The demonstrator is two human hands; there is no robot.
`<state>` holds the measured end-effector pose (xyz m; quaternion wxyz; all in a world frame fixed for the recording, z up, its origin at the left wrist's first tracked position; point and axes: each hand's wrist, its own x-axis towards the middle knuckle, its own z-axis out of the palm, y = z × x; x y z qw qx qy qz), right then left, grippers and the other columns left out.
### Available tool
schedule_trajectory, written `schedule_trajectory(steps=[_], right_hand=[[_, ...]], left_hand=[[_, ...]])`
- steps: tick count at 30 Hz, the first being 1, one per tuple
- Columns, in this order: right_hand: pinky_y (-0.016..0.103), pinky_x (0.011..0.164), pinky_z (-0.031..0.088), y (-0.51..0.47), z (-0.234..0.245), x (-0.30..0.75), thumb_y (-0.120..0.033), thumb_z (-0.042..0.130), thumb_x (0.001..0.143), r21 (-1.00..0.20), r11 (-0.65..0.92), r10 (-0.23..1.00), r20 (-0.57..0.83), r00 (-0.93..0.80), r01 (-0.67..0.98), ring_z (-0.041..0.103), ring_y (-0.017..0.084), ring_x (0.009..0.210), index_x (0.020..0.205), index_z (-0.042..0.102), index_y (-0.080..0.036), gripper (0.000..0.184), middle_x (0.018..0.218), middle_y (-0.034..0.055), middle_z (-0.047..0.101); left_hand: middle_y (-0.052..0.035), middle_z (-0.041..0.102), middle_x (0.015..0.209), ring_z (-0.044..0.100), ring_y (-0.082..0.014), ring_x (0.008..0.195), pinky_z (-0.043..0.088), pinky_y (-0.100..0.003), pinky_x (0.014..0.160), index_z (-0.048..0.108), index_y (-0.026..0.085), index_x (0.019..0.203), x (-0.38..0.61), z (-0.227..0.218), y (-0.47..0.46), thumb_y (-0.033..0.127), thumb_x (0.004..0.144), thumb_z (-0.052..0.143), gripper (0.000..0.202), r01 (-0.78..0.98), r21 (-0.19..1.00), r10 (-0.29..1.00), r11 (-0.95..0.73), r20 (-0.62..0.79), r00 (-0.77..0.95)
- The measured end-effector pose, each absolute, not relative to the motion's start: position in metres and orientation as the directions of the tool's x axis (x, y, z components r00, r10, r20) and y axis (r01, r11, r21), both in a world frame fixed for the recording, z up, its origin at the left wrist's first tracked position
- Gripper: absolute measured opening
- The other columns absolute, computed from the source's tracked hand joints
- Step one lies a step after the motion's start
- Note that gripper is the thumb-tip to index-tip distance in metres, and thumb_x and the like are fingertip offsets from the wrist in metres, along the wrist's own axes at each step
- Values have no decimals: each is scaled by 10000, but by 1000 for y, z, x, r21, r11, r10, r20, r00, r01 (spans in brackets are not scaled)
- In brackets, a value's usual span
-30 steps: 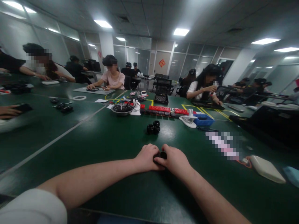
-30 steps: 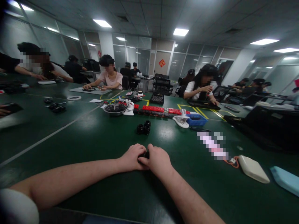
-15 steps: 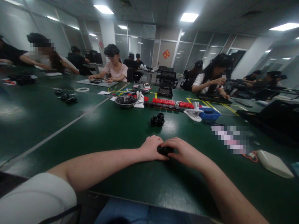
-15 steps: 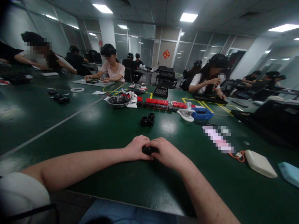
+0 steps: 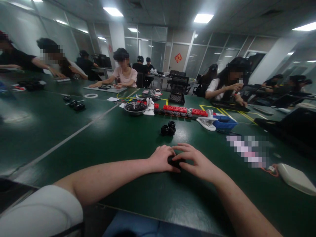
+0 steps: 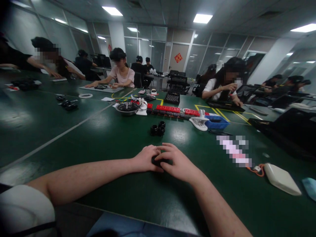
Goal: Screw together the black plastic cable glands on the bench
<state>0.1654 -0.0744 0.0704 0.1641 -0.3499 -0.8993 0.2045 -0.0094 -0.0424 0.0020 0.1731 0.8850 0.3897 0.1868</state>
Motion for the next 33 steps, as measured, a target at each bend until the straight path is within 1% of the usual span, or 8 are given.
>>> schedule_trajectory(steps=[4, 8, 11, 14, 18, 25, 30, 33], right_hand=[[384, 883, 383, -74, 69, 165, -308, 462, 817, -480, 543, 837, 246, -489, 689, 495, 215, 1034, 988, 604, -208, 244, 1061, 70, 584], [321, 731, 434, -75, 63, 158, -393, 410, 837, -451, 331, 944, 161, -289, 829, 559, 203, 849, 1051, 547, -168, 339, 909, 77, 601], [313, 679, 427, -78, 58, 149, -479, 421, 812, -351, 251, 968, 115, -224, 902, 568, 219, 827, 1115, 496, -160, 447, 939, 94, 589], [326, 677, 424, -82, 53, 141, -528, 485, 755, -280, 257, 966, 91, -241, 925, 570, 246, 847, 1104, 488, -159, 508, 982, 109, 580], [322, 660, 424, -83, 50, 139, -447, 537, 747, -262, 287, 958, 69, -279, 921, 571, 229, 801, 1020, 514, -177, 385, 899, 87, 589], [326, 746, 419, -83, 52, 144, -272, 580, 719, -382, 364, 927, 62, -369, 850, 539, 215, 884, 1048, 502, -188, 348, 963, 74, 572], [327, 764, 415, -83, 58, 148, -209, 568, 705, -427, 404, 904, 51, -424, 809, 520, 206, 879, 947, 549, -177, 244, 928, 67, 562], [311, 784, 412, -82, 61, 151, -152, 564, 686, -473, 455, 870, 56, -490, 755, 513, 184, 878, 944, 564, -189, 261, 963, 57, 535]], left_hand=[[-24, 546, 975, 477, -230, 910, 369, -344, 797, 587, 206, 912, -10, 0, -42, 613, 560, 660, 544, 610, 462, 749, -643, 216, 626], [-15, 544, 944, 475, -219, 892, 370, -333, 783, 584, 203, 867, -11, 0, -42, 596, 563, 671, 505, 606, 463, 748, -647, 233, 621], [-15, 543, 928, 476, -218, 876, 372, -329, 758, 578, 205, 855, -11, 2, -42, 595, 554, 676, 503, 617, 457, 754, -641, 224, 618], [-17, 546, 905, 480, -216, 860, 374, -322, 736, 566, 195, 814, -11, 4, -42, 585, 561, 673, 477, 625, 445, 753, -641, 208, 624], [-18, 541, 918, 473, -215, 874, 374, -321, 745, 550, 190, 796, -12, 5, -42, 546, 590, 662, 426, 621, 440, 748, -649, 218, 627], [-26, 540, 928, 470, -218, 885, 376, -321, 755, 531, 180, 792, -11, 4, -41, 483, 580, 680, 399, 629, 448, 757, -635, 200, 622], [-20, 544, 931, 470, -218, 891, 373, -325, 765, 532, 185, 810, -11, 7, -41, 427, 577, 695, 373, 626, 467, 762, -625, 192, 618], [-14, 541, 925, 469, -215, 889, 373, -324, 762, 536, 188, 798, -11, 9, -42, 451, 583, 690, 373, 626, 470, 763, -623, 190, 617]])
